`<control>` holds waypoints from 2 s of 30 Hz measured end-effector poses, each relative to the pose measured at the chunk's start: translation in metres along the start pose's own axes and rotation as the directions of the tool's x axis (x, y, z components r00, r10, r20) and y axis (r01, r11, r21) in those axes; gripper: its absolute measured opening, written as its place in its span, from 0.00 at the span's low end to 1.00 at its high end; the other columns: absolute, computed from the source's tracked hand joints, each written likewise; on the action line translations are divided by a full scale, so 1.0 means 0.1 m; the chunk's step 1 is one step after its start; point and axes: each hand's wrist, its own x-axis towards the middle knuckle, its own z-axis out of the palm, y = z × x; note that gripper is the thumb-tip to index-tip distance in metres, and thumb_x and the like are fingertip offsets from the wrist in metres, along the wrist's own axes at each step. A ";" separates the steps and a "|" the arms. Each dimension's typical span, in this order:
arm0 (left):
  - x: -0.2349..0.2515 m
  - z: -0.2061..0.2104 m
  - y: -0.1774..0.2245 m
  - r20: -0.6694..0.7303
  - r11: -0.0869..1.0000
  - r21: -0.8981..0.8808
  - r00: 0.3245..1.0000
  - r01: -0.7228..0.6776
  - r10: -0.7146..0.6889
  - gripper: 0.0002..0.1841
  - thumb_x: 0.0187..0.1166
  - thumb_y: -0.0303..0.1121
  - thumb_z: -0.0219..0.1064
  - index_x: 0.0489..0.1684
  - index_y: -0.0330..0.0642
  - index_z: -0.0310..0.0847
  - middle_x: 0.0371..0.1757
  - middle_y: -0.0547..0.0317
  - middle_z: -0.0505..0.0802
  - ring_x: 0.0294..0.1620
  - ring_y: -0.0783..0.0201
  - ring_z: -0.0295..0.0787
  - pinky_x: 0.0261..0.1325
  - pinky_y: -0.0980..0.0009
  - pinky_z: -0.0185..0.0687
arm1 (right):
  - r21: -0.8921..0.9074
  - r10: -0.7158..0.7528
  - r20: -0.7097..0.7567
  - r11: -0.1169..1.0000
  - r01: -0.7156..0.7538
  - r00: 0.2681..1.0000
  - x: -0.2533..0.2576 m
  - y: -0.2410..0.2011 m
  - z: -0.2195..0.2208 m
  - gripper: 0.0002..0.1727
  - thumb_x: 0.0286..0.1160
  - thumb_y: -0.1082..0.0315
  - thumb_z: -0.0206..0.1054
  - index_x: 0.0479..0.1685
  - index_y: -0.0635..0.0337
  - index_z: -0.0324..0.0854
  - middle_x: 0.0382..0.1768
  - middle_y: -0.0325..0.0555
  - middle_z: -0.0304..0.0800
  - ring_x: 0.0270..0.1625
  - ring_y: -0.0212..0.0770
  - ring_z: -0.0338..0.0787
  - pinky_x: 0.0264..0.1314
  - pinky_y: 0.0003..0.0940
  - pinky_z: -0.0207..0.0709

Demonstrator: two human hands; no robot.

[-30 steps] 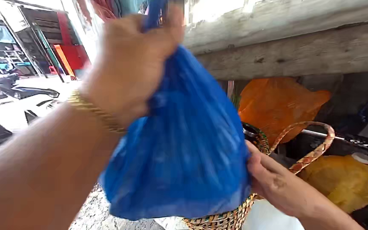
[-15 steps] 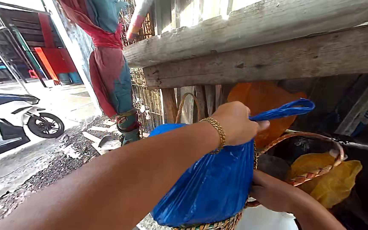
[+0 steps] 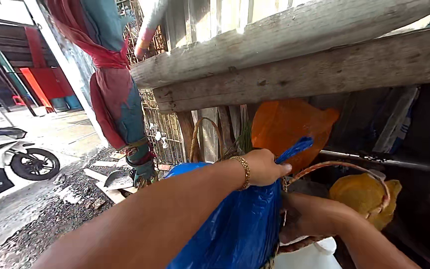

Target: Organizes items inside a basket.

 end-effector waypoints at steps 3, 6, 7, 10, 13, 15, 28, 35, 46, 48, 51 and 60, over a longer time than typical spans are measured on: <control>0.14 0.16 0.04 0.013 1.000 0.015 1.000 -0.008 0.008 0.27 0.91 0.49 0.56 0.68 0.31 0.78 0.59 0.37 0.88 0.61 0.46 0.85 0.66 0.45 0.78 | 0.270 -0.104 -0.253 0.947 0.173 0.962 -0.03 0.13 -0.04 0.60 0.41 0.51 0.91 0.83 0.60 0.62 0.68 0.44 0.85 0.69 0.34 0.86 0.71 0.34 0.83; 0.18 0.22 0.13 -0.017 0.997 0.071 1.000 -0.012 0.013 0.24 0.90 0.48 0.58 0.63 0.31 0.80 0.55 0.38 0.89 0.58 0.47 0.87 0.62 0.46 0.80 | 0.542 -0.009 -0.497 0.778 0.319 0.867 0.12 0.15 0.12 0.42 0.48 0.64 0.87 0.69 0.62 0.73 0.55 0.40 0.91 0.58 0.31 0.91 0.64 0.30 0.87; 0.17 0.24 0.14 -0.030 0.994 0.106 0.999 -0.018 0.021 0.23 0.90 0.47 0.58 0.60 0.32 0.80 0.52 0.39 0.89 0.56 0.48 0.87 0.59 0.47 0.81 | 0.586 0.013 -0.552 0.716 0.378 0.833 0.19 0.15 0.21 0.37 0.52 0.70 0.85 0.67 0.62 0.72 0.52 0.39 0.92 0.55 0.30 0.92 0.62 0.29 0.87; 0.07 0.22 0.08 -0.020 0.969 0.214 0.991 -0.126 0.133 0.19 0.89 0.43 0.61 0.58 0.32 0.78 0.47 0.41 0.88 0.51 0.48 0.88 0.55 0.49 0.83 | 0.541 0.042 -0.723 0.655 0.527 0.689 0.34 0.14 0.46 0.24 0.57 0.82 0.76 0.56 0.61 0.77 0.42 0.33 0.93 0.48 0.23 0.92 0.56 0.24 0.88; -0.23 0.08 -0.24 -0.055 0.913 0.213 0.929 -0.347 0.366 0.14 0.83 0.35 0.69 0.58 0.35 0.82 0.49 0.47 0.91 0.50 0.55 0.89 0.57 0.54 0.84 | 0.427 0.054 -0.795 0.757 0.494 0.604 0.38 0.20 0.55 0.11 0.62 0.78 0.72 0.43 0.59 0.87 0.37 0.29 0.92 0.44 0.19 0.89 0.53 0.22 0.85; -0.54 -0.13 -0.53 -0.080 0.893 0.268 0.916 -0.361 0.394 0.19 0.76 0.34 0.75 0.63 0.37 0.82 0.59 0.48 0.90 0.57 0.54 0.89 0.61 0.53 0.86 | 0.420 0.081 -0.781 0.803 0.424 0.620 0.36 0.25 0.57 0.09 0.74 0.74 0.66 0.49 0.62 0.87 0.42 0.34 0.92 0.49 0.20 0.89 0.59 0.23 0.83; -0.94 -0.17 -1.16 -0.004 0.926 0.334 0.983 0.176 -0.186 0.45 0.79 0.58 0.68 0.89 0.39 0.55 0.63 0.33 0.87 0.66 0.36 0.85 0.69 0.37 0.76 | 0.241 0.084 -0.938 0.855 0.460 0.336 0.55 0.08 0.70 0.15 0.76 0.75 0.57 0.55 0.70 0.84 0.46 0.41 0.92 0.52 0.18 0.87 0.62 0.18 0.79; -0.93 -0.24 -1.73 0.106 0.997 -0.078 0.994 0.018 -0.010 0.66 0.59 0.64 0.79 0.94 0.35 0.39 0.77 0.34 0.79 0.75 0.47 0.82 0.75 0.49 0.79 | 0.218 0.041 -0.939 0.838 0.500 0.341 0.78 -0.01 0.56 0.11 0.76 0.74 0.58 0.47 0.66 0.85 0.38 0.36 0.91 0.44 0.19 0.88 0.53 0.18 0.82; -0.81 0.43 -1.60 0.046 0.928 0.139 0.934 0.345 -0.354 0.79 0.50 0.59 0.88 0.96 0.45 0.20 0.83 0.19 0.64 0.75 0.28 0.76 0.73 0.37 0.74 | 0.076 0.021 -0.751 0.996 0.054 0.660 0.96 -0.19 0.55 0.15 0.85 0.70 0.57 0.60 0.68 0.85 0.56 0.59 0.91 0.65 0.49 0.88 0.75 0.46 0.74; -0.79 0.56 -1.73 0.071 0.911 0.101 0.911 0.399 -0.407 0.80 0.51 0.53 0.90 0.95 0.45 0.15 0.85 0.16 0.57 0.78 0.25 0.71 0.75 0.35 0.71 | 0.098 0.021 -0.745 0.992 0.077 0.667 1.04 -0.18 0.61 0.14 0.83 0.72 0.58 0.57 0.69 0.86 0.54 0.59 0.91 0.63 0.48 0.88 0.74 0.45 0.75; -0.68 0.55 -1.87 0.099 0.918 0.052 0.913 0.392 -0.395 0.80 0.50 0.54 0.90 0.95 0.43 0.16 0.85 0.16 0.57 0.80 0.26 0.68 0.77 0.34 0.69 | 0.210 0.101 -0.763 0.973 0.097 0.638 1.12 -0.23 0.59 0.14 0.84 0.74 0.56 0.57 0.71 0.85 0.56 0.60 0.90 0.66 0.48 0.86 0.76 0.42 0.73; -0.73 0.74 -2.03 -0.086 0.973 0.199 0.991 0.114 -0.098 0.72 0.46 0.50 0.92 0.93 0.29 0.42 0.91 0.20 0.47 0.84 0.15 0.56 0.79 0.28 0.62 | -0.212 0.042 -0.382 0.968 -0.132 0.923 0.91 -0.25 0.84 0.21 0.78 0.74 0.64 0.70 0.55 0.83 0.67 0.62 0.85 0.73 0.68 0.80 0.66 0.79 0.67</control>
